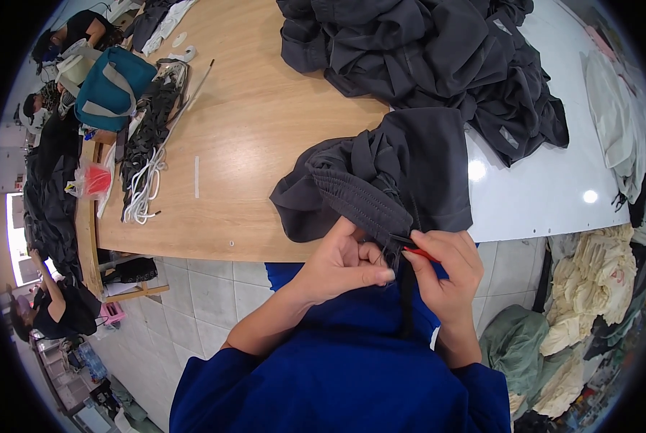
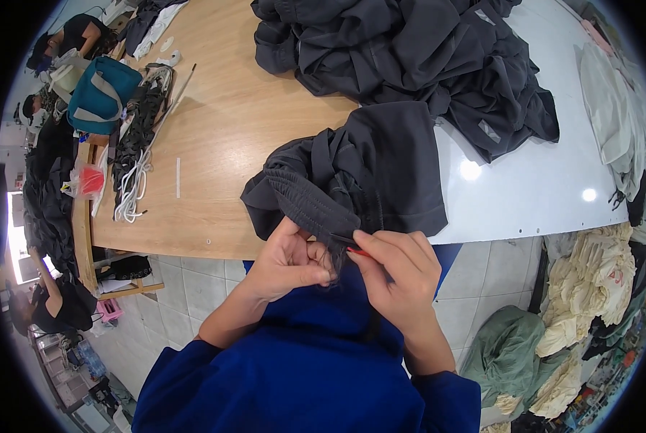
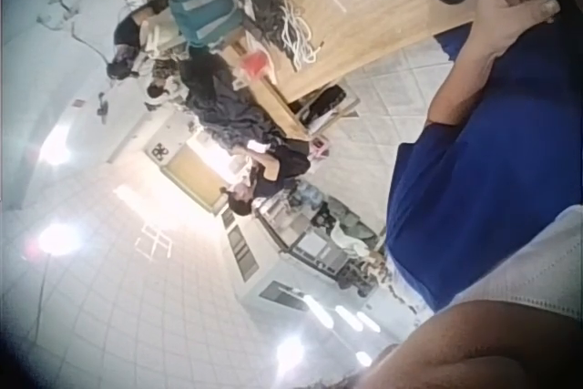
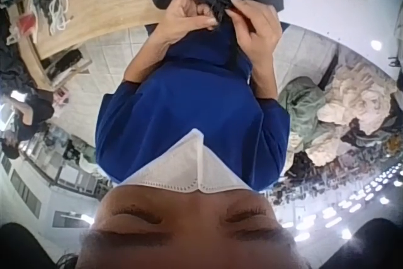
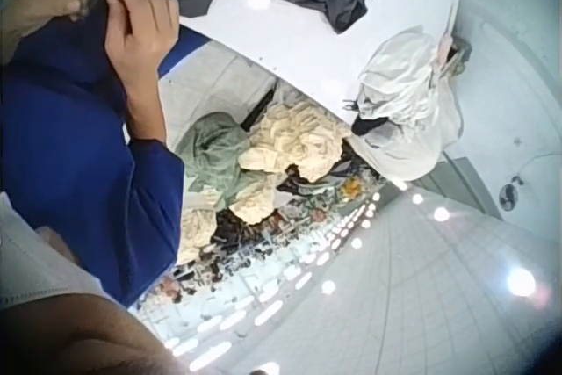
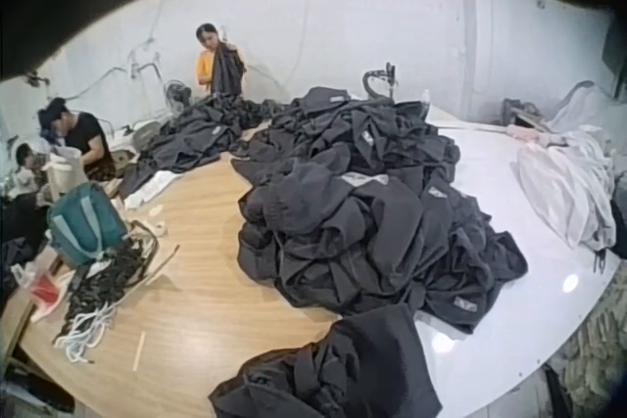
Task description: Trimming loose threads from the waistband of gray garments using nippers.
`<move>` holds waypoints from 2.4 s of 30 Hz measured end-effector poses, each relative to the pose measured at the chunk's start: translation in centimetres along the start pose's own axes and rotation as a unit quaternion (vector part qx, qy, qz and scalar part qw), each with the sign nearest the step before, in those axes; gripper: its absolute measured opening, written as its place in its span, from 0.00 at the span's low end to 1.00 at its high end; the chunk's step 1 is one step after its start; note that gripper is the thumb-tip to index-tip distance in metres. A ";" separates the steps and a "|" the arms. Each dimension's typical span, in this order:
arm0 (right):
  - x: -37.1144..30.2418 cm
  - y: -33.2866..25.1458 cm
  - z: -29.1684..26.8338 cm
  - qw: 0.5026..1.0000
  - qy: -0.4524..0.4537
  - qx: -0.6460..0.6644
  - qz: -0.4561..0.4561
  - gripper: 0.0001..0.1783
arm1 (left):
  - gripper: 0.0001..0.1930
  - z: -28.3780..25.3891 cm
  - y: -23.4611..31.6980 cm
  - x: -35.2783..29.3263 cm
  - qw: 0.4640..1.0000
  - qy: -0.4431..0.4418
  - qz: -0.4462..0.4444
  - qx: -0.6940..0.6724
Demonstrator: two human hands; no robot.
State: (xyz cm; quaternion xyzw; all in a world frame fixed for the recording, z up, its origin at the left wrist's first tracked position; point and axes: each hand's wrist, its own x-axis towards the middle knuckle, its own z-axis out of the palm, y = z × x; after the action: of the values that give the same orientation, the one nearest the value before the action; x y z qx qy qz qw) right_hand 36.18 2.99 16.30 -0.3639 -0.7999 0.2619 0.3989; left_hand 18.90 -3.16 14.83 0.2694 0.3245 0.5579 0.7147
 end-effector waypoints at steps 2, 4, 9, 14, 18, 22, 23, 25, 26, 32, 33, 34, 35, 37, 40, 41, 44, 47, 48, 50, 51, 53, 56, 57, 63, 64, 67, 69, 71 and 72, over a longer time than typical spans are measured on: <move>-0.1 0.0 -0.1 1.000 0.006 0.016 0.015 0.17 | 0.25 -0.2 -0.3 0.1 0.999 0.022 0.023 -0.025; -0.3 0.1 -0.2 0.999 0.007 0.034 0.029 0.19 | 0.22 -0.6 -0.3 0.0 0.998 0.041 -0.004 -0.037; -0.4 0.2 -0.3 0.999 -0.002 0.030 0.029 0.19 | 0.16 -0.5 -0.4 0.0 0.997 0.059 -0.028 -0.030; -0.4 0.0 -0.4 1.000 -0.006 0.004 0.016 0.18 | 0.16 0.1 -0.4 0.2 0.999 0.047 0.020 0.003; -0.4 0.1 -0.4 1.000 -0.012 0.006 0.019 0.18 | 0.17 -0.3 -0.3 0.0 0.999 0.033 -0.020 0.016; -0.4 0.1 -0.3 1.000 -0.011 0.003 0.020 0.18 | 0.18 0.0 0.1 0.1 0.997 0.050 -0.052 -0.027; -0.4 0.1 -0.3 1.000 -0.011 0.004 0.020 0.18 | 0.18 0.0 0.1 0.1 0.997 0.052 -0.047 -0.036; -0.4 0.2 -0.3 1.000 -0.014 0.002 0.015 0.18 | 0.19 -0.1 0.1 0.1 0.998 0.048 -0.043 -0.025; -0.4 0.2 -0.2 1.000 -0.014 0.001 0.015 0.18 | 0.19 -0.2 0.1 0.2 0.998 0.044 -0.039 -0.014; -0.3 0.1 0.4 0.999 -0.004 0.025 0.024 0.18 | 0.23 0.0 0.1 0.3 0.999 0.014 -0.037 0.007; -0.3 0.2 0.5 0.999 0.002 0.036 0.035 0.18 | 0.23 0.0 0.0 0.3 0.999 0.014 -0.038 0.006; -0.3 0.2 0.5 0.998 0.008 0.046 0.047 0.18 | 0.24 0.0 -0.1 0.3 0.999 0.015 -0.034 0.008; -0.3 0.2 0.6 0.998 0.008 0.046 0.047 0.18 | 0.24 -0.1 -0.2 0.3 0.999 0.016 -0.029 0.009; -0.3 0.3 0.7 0.998 0.008 0.056 0.040 0.18 | 0.25 -0.3 -0.3 0.3 0.999 0.010 -0.027 0.015; -0.5 0.4 0.8 0.998 0.006 0.052 0.039 0.17 | 0.26 -0.5 -0.4 0.3 1.000 0.001 -0.028 0.013; -0.4 0.3 0.9 0.998 0.006 0.052 0.040 0.17 | 0.27 -0.5 -0.4 0.3 1.000 -0.002 -0.030 0.007; -0.4 0.3 0.9 0.999 0.014 0.041 0.033 0.16 | 0.28 -0.6 -0.3 0.3 0.999 -0.004 -0.039 0.018; -0.5 0.5 1.0 0.999 0.008 0.038 0.031 0.15 | 0.32 -1.0 -0.5 0.2 0.999 -0.025 -0.040 0.020; -0.5 0.6 1.0 0.999 0.019 0.035 0.026 0.16 | 0.32 -1.0 -0.5 0.2 0.999 -0.025 -0.040 0.019; -0.5 0.6 0.9 0.999 0.029 0.033 0.021 0.16 | 0.36 -1.2 -0.4 0.2 0.997 -0.061 -0.037 0.016; -0.5 0.6 0.8 0.997 0.036 0.049 0.039 0.17 | 0.36 -1.2 -0.3 0.2 0.997 -0.061 -0.037 0.016; -0.5 0.6 0.5 0.995 0.041 0.064 0.058 0.17 | 0.40 -1.3 -0.2 0.1 0.997 -0.062 -0.037 -0.004; -0.5 0.6 -0.2 0.997 0.006 0.067 0.047 0.17 | 0.41 -1.5 -0.2 0.1 0.997 -0.073 -0.027 -0.014; -0.5 0.5 -0.4 0.995 0.000 0.077 0.059 0.17 | 0.41 -1.6 -0.2 0.1 0.997 -0.073 -0.027 -0.014; -1.2 1.1 -0.5 0.977 0.036 0.154 0.146 0.17 | 0.38 -2.0 -0.5 0.2 0.996 -0.087 -0.005 0.014; -1.3 1.1 -0.5 0.958 0.052 0.200 0.198 0.17 | 0.35 -1.8 -0.8 0.3 0.999 -0.031 0.011 0.015; -1.3 1.5 -0.5 0.974 0.032 0.163 0.156 0.17 | 0.28 -1.0 -0.5 0.6 0.997 0.072 0.009 -0.017; -1.4 1.6 -0.5 0.978 0.025 0.149 0.144 0.17 | 0.24 -0.8 -0.3 0.7 0.992 0.118 -0.008 -0.049; -1.4 1.6 -0.3 0.984 0.012 0.123 0.131 0.16 | 0.20 -1.1 -0.4 0.9 0.991 0.123 -0.018 -0.050; -1.3 1.5 -0.3 0.984 0.013 0.123 0.131 0.16 | 0.20 -1.1 -0.5 0.9 0.991 0.123 -0.018 -0.049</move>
State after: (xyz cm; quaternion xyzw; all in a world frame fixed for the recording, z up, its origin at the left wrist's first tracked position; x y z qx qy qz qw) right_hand 37.49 2.87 14.84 -0.4168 -0.7021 0.4033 0.4132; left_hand 18.51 -2.36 13.53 0.1575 0.3867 0.5895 0.6915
